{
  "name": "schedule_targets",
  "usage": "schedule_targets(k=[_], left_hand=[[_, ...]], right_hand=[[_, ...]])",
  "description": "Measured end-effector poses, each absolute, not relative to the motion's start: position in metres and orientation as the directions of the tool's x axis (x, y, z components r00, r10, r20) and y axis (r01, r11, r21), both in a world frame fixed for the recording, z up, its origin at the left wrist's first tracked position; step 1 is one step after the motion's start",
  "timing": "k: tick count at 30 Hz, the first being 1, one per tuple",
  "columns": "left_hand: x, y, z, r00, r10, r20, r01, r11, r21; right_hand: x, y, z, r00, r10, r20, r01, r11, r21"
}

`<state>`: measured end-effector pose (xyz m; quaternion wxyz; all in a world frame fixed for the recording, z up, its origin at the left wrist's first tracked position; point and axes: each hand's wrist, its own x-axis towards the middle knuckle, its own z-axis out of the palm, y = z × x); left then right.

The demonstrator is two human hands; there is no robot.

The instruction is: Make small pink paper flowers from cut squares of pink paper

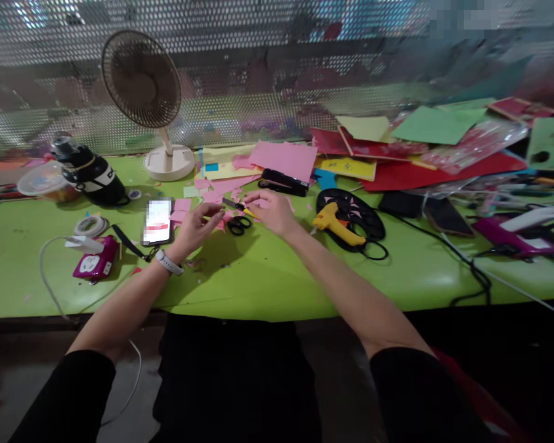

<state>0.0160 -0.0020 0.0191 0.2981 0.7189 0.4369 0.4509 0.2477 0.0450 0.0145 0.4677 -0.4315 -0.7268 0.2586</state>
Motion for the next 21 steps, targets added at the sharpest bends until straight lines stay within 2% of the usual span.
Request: schedule_targets(k=[3, 7, 12, 17, 21], left_hand=[[0.027, -0.013, 0.019, 0.257, 0.924, 0.282, 0.138, -0.324, 0.936], [0.033, -0.019, 0.020, 0.297, 0.943, 0.148, -0.030, -0.146, 0.989], [0.035, -0.022, 0.021, 0.286, 0.956, 0.069, -0.048, -0.057, 0.997], [0.038, -0.020, 0.013, 0.286, 0.956, 0.072, -0.054, -0.059, 0.997], [0.039, -0.021, 0.011, 0.285, 0.956, 0.065, -0.032, -0.058, 0.998]], right_hand=[[0.236, 0.025, 0.012, -0.209, 0.876, 0.434, 0.186, 0.472, -0.862], [0.225, 0.014, 0.008, -0.159, 0.867, 0.472, 0.150, 0.494, -0.856], [0.221, 0.002, 0.012, -0.203, 0.822, 0.532, 0.214, 0.567, -0.795], [0.223, -0.005, 0.017, -0.255, 0.794, 0.551, 0.322, 0.607, -0.726], [0.225, -0.006, 0.016, -0.269, 0.790, 0.551, 0.334, 0.613, -0.716]])
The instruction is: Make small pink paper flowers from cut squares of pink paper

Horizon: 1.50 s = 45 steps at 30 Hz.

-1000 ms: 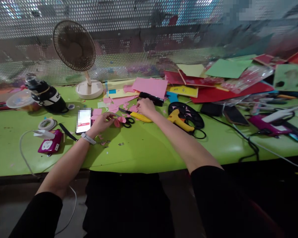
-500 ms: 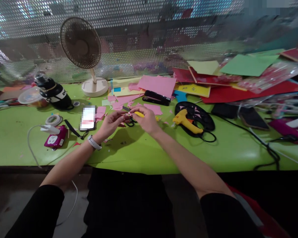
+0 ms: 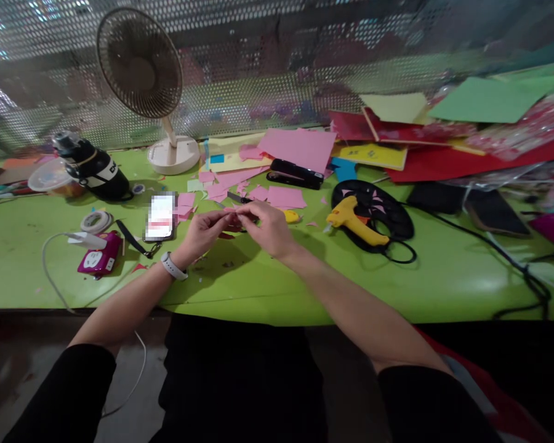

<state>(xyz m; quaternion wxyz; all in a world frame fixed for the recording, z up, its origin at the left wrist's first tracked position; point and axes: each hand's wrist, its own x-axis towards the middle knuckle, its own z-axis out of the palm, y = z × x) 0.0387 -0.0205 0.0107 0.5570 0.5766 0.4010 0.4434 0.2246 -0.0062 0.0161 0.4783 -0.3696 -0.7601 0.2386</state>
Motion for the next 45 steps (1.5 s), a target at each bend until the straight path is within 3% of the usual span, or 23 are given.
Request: schedule_targets(k=[8, 16, 27, 45], left_hand=[[0.036, -0.024, 0.016, 0.230, 0.964, 0.134, 0.109, -0.162, 0.981], [0.039, -0.024, 0.016, 0.210, 0.964, 0.164, 0.070, -0.182, 0.981], [0.037, -0.020, 0.019, 0.270, 0.960, 0.081, -0.022, -0.078, 0.997], [0.037, -0.027, 0.030, 0.319, 0.944, -0.087, -0.112, 0.129, 0.985]], right_hand=[[0.223, -0.009, 0.014, -0.262, 0.805, 0.533, 0.277, 0.592, -0.757], [0.220, -0.007, 0.008, -0.239, 0.867, 0.437, 0.183, 0.482, -0.857], [0.220, -0.005, 0.004, -0.290, 0.899, 0.328, 0.000, 0.342, -0.940], [0.223, -0.010, 0.008, -0.192, 0.898, 0.395, 0.059, 0.412, -0.909]])
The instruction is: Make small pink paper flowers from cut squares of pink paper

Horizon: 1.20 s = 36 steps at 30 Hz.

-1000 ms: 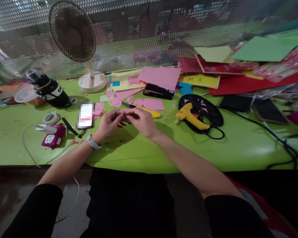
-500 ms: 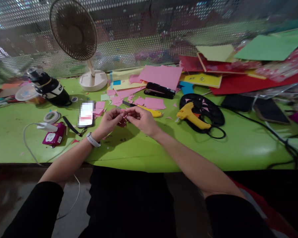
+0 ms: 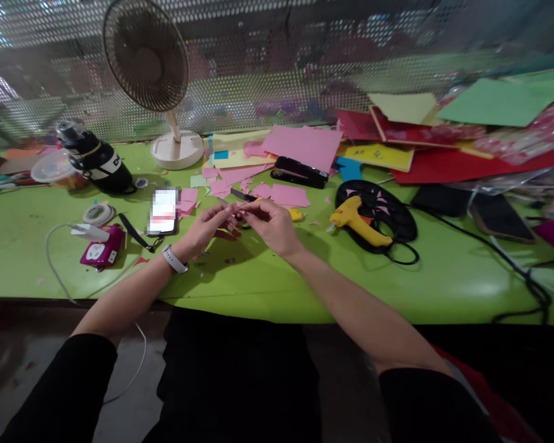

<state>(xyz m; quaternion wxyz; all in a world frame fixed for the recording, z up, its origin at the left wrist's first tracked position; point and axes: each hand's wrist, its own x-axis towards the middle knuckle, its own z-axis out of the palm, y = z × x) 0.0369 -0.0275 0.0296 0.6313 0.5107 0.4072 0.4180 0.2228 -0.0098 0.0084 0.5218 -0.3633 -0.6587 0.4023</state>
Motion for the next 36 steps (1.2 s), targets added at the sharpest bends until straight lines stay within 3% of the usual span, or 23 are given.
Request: schedule_targets(k=[11, 19, 23, 36], left_hand=[[0.038, -0.027, 0.022, 0.368, 0.929, -0.016, -0.083, 0.050, 0.995], [0.038, -0.022, 0.017, 0.372, 0.928, 0.015, -0.093, 0.021, 0.995], [0.038, -0.023, 0.018, 0.395, 0.917, 0.057, -0.056, -0.038, 0.998], [0.038, -0.022, 0.015, 0.386, 0.920, 0.073, -0.056, -0.055, 0.997]], right_hand=[[0.224, -0.008, 0.009, -0.107, 0.902, 0.419, 0.140, 0.431, -0.891], [0.232, -0.001, 0.004, -0.168, 0.958, 0.231, -0.078, 0.221, -0.972], [0.231, 0.005, 0.001, -0.185, 0.973, 0.138, -0.103, 0.120, -0.987], [0.224, -0.002, 0.004, -0.152, 0.968, 0.198, 0.003, 0.201, -0.980]])
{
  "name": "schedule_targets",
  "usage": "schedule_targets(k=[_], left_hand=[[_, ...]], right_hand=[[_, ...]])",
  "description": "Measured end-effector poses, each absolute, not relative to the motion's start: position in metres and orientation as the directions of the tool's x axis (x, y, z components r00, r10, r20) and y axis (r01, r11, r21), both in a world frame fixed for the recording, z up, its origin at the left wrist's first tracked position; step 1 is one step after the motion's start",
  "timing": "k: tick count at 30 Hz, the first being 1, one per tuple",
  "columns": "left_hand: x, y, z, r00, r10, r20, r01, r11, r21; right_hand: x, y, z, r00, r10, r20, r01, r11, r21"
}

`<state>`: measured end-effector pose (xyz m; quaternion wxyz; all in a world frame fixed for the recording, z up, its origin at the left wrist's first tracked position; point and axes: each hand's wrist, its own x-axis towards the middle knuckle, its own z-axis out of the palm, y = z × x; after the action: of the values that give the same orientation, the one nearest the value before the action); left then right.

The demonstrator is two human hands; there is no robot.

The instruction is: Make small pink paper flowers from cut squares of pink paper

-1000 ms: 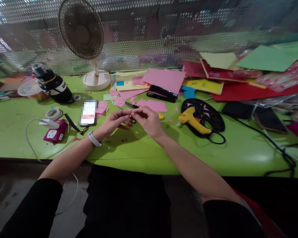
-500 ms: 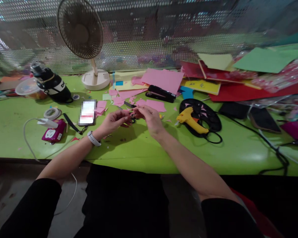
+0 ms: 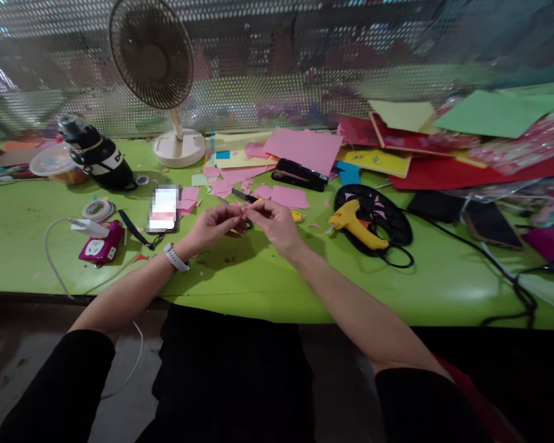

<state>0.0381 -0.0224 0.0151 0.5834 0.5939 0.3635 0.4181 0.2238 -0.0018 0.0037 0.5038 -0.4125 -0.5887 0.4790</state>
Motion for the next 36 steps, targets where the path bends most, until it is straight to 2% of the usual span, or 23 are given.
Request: schedule_targets(k=[8, 16, 19, 22, 25, 30, 36], left_hand=[[0.037, -0.027, 0.020, 0.431, 0.902, 0.033, -0.116, 0.019, 0.993], [0.036, -0.021, 0.015, 0.294, 0.954, 0.067, -0.004, -0.069, 0.998], [0.036, -0.022, 0.019, 0.300, 0.948, 0.103, 0.019, -0.114, 0.993], [0.037, -0.022, 0.020, 0.315, 0.938, 0.142, 0.022, -0.157, 0.987], [0.037, -0.022, 0.018, 0.341, 0.923, 0.179, 0.033, -0.202, 0.979], [0.038, -0.023, 0.014, 0.404, 0.899, 0.168, 0.111, -0.230, 0.967], [0.037, -0.021, 0.010, 0.438, 0.883, 0.168, 0.142, -0.252, 0.957]], right_hand=[[0.223, -0.003, 0.005, -0.148, 0.961, 0.235, 0.072, 0.247, -0.966], [0.244, 0.012, 0.020, -0.118, 0.951, 0.284, 0.172, 0.302, -0.938], [0.269, 0.013, 0.040, -0.282, 0.943, 0.180, 0.307, 0.266, -0.914], [0.293, 0.005, 0.054, -0.543, 0.840, -0.002, 0.529, 0.340, -0.777], [0.306, -0.007, 0.046, -0.597, 0.799, -0.069, 0.626, 0.411, -0.662], [0.306, -0.020, 0.013, -0.565, 0.825, -0.004, 0.618, 0.421, -0.664], [0.295, -0.025, 0.008, -0.541, 0.840, 0.049, 0.608, 0.431, -0.667]])
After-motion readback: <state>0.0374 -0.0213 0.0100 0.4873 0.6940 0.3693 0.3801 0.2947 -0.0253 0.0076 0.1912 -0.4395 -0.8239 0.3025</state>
